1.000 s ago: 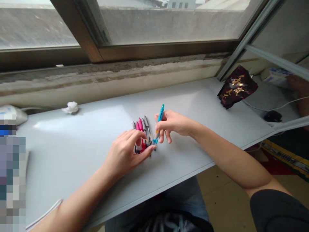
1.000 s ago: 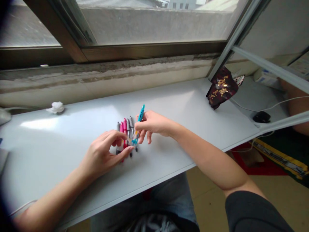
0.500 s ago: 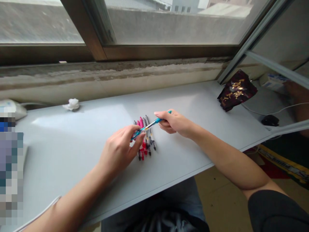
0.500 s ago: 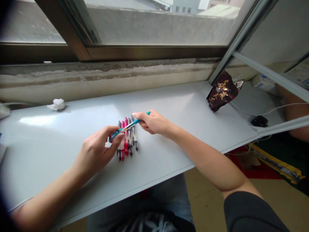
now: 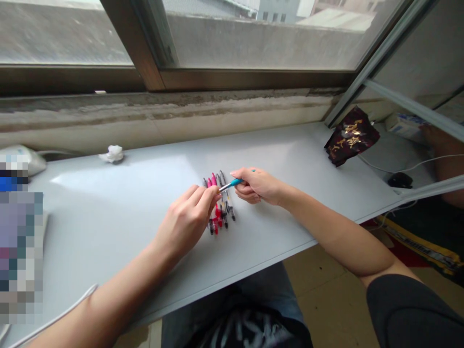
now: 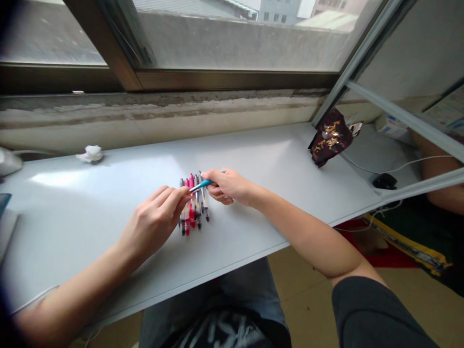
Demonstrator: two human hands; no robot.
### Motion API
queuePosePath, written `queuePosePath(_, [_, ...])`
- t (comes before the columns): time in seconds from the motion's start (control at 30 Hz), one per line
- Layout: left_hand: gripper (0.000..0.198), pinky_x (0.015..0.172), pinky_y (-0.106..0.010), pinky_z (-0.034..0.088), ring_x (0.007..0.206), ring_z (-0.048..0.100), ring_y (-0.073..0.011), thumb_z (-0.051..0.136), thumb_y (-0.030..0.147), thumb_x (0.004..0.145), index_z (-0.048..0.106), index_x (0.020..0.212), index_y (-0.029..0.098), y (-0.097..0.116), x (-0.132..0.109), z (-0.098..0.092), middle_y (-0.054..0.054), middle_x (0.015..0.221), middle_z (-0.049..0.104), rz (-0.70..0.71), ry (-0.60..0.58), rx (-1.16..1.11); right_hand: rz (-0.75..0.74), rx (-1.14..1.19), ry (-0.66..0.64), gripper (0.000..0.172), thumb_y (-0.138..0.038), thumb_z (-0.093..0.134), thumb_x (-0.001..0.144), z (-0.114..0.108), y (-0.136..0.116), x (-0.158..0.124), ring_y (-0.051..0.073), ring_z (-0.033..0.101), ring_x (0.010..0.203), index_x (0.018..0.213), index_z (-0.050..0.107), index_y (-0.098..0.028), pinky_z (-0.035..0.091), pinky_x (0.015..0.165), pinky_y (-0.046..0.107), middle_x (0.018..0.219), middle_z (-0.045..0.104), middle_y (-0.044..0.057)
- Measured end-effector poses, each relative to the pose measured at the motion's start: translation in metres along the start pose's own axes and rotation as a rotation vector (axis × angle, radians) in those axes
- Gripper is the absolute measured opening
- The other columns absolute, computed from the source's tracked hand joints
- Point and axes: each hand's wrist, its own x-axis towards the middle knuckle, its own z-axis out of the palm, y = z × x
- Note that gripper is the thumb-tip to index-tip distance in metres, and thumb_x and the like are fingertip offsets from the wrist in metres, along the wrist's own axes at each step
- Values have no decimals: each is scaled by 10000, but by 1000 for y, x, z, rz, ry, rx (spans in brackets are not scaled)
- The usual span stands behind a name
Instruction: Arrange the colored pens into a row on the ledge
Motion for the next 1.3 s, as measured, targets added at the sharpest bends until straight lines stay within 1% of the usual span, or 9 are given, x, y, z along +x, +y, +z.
queuePosePath(0.17, [286, 688, -305, 506, 719, 617, -196, 388, 266, 1167, 628, 1030, 189, 3, -1, 0, -50, 845, 692, -28, 8, -215, -199, -253, -141, 664, -600, 548, 1053, -12, -2, -6, 61, 286, 449, 534, 364, -228, 247, 460, 228, 476, 342, -69])
queuePosePath(0.33, [319, 682, -286, 510, 705, 637, -177, 359, 304, 1163, 616, 996, 215, 0, -1, -5, -29, 825, 676, -129, -73, -430, -278, -474, -164, 447, -462, 674, 1010, -15, -15, -20, 72, 428, 538, 691, 526, -187, 350, 548, 217, 574, 488, -60])
queuePosePath(0.43, [331, 666, -288, 489, 671, 601, -174, 358, 322, 1158, 613, 972, 221, -6, 0, -9, -9, 767, 622, -175, -77, -436, -287, -497, -92, 336, -470, 730, 965, -14, -18, -23, 98, 558, 608, 857, 603, -178, 428, 583, 219, 687, 611, -36])
queuePosePath(0.57, [310, 692, -300, 479, 709, 610, -183, 386, 327, 1153, 618, 982, 212, -13, 1, -9, -15, 787, 624, -159, -80, -394, -270, -544, 57, 624, -640, 449, 1080, -17, -14, -19, 105, 551, 558, 689, 586, -173, 440, 590, 254, 640, 626, 17])
queuePosePath(0.7, [288, 683, -302, 473, 703, 613, -183, 448, 359, 1137, 634, 976, 209, -15, 1, -6, -22, 806, 652, -170, -99, -388, -359, -627, 134, 298, -404, 805, 898, -19, -13, -18, 114, 602, 695, 905, 619, -172, 446, 645, 245, 817, 691, 4])
queuePosePath(0.77, [302, 677, -305, 470, 695, 607, -185, 451, 378, 1135, 633, 961, 210, -16, 1, -4, -25, 801, 653, -197, -92, -368, -391, -620, 181, 409, -360, 877, 817, -19, -13, -18, 124, 625, 764, 1067, 609, -178, 459, 666, 248, 979, 727, 28])
queuePosePath(0.97, [346, 667, -299, 471, 679, 602, -182, 418, 416, 1138, 615, 932, 220, -20, -1, -1, -22, 782, 651, -233, -124, -342, -338, -647, 173, 176, -327, 675, 973, -17, -11, -17, 108, 586, 700, 999, 621, -162, 468, 680, 267, 919, 704, 32])
queuePosePath(1.07, [346, 656, -295, 466, 667, 603, -180, 423, 420, 1134, 618, 927, 222, -20, -1, -1, -18, 771, 654, -253, -122, -336, -410, -646, 215, 518, -276, 865, 788, -16, -11, -18, 133, 639, 862, 1210, 580, -183, 500, 701, 256, 1253, 690, 95])
queuePosePath(1.3, [305, 660, -283, 479, 648, 605, -167, 429, 404, 1130, 616, 968, 226, -14, 0, -4, 2, 764, 668, -294, -121, -375, -355, -554, 261, 283, -431, 677, 998, -13, -9, -17, 118, 556, 679, 955, 682, -152, 417, 629, 259, 769, 655, 5])
